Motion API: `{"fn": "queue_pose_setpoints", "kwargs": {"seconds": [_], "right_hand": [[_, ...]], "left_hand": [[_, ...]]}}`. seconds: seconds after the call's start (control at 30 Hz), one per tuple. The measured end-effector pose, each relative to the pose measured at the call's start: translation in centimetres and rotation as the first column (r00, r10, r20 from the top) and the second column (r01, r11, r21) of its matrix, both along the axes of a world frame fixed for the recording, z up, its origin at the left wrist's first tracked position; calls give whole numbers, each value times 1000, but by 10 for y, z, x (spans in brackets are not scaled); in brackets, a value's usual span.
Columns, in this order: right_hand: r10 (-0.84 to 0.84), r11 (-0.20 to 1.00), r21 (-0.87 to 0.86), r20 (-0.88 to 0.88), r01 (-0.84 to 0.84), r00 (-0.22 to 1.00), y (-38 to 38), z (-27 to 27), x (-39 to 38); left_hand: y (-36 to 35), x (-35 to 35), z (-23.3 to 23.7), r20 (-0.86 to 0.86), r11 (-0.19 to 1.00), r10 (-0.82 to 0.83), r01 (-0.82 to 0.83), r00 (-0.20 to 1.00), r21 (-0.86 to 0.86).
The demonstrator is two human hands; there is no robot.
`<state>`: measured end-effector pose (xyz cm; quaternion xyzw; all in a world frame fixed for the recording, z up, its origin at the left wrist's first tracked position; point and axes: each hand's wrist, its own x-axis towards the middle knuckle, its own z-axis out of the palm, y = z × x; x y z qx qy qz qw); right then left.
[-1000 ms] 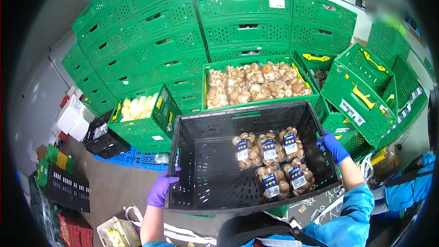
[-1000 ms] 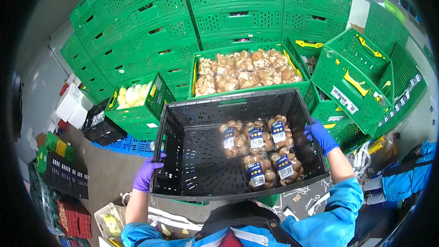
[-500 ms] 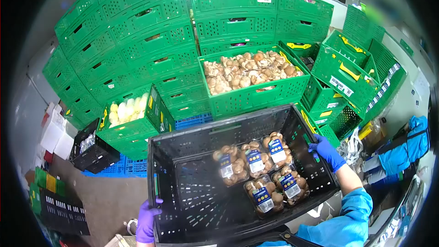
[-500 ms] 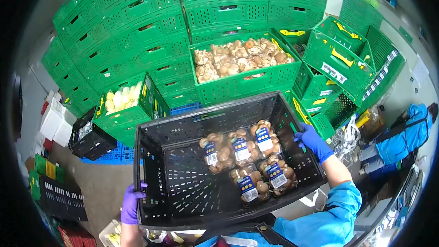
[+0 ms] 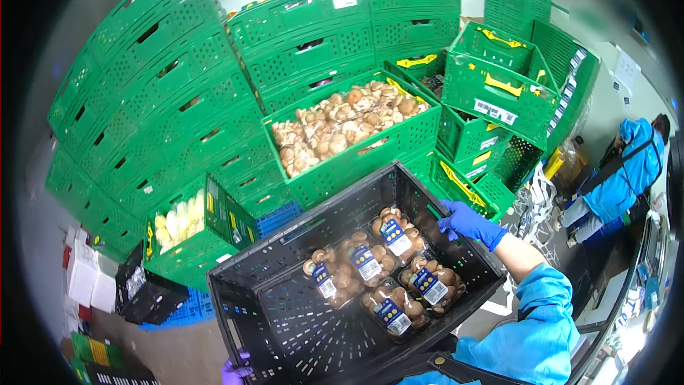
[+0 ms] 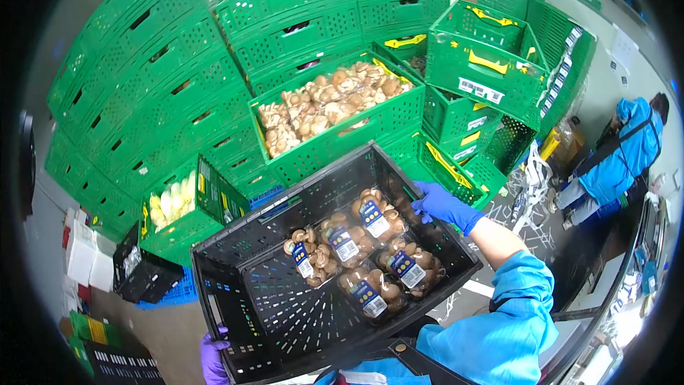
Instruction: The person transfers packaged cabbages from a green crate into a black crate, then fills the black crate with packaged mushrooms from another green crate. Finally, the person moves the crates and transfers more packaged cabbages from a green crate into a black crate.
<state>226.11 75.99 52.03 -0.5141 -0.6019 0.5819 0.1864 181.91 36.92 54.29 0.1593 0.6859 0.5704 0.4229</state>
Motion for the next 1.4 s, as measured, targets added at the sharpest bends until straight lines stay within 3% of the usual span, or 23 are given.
{"fn": "queue_pose_setpoints", "kwargs": {"seconds": [0.43,0.6,1.27,1.4], "right_hand": [[29,999,-34,-206,-37,978,5,-8,5],[24,999,-30,-326,-36,945,7,-24,5],[63,998,-5,-392,-70,918,4,-17,-2],[35,992,-101,-397,-81,917,8,-23,-2]], "left_hand": [[9,12,13,63,986,63,-53,996,-159],[5,-8,-8,150,982,54,-25,987,-188],[8,-4,-13,211,983,98,-61,973,-173],[2,-9,-18,244,982,120,-80,962,-168]]}}
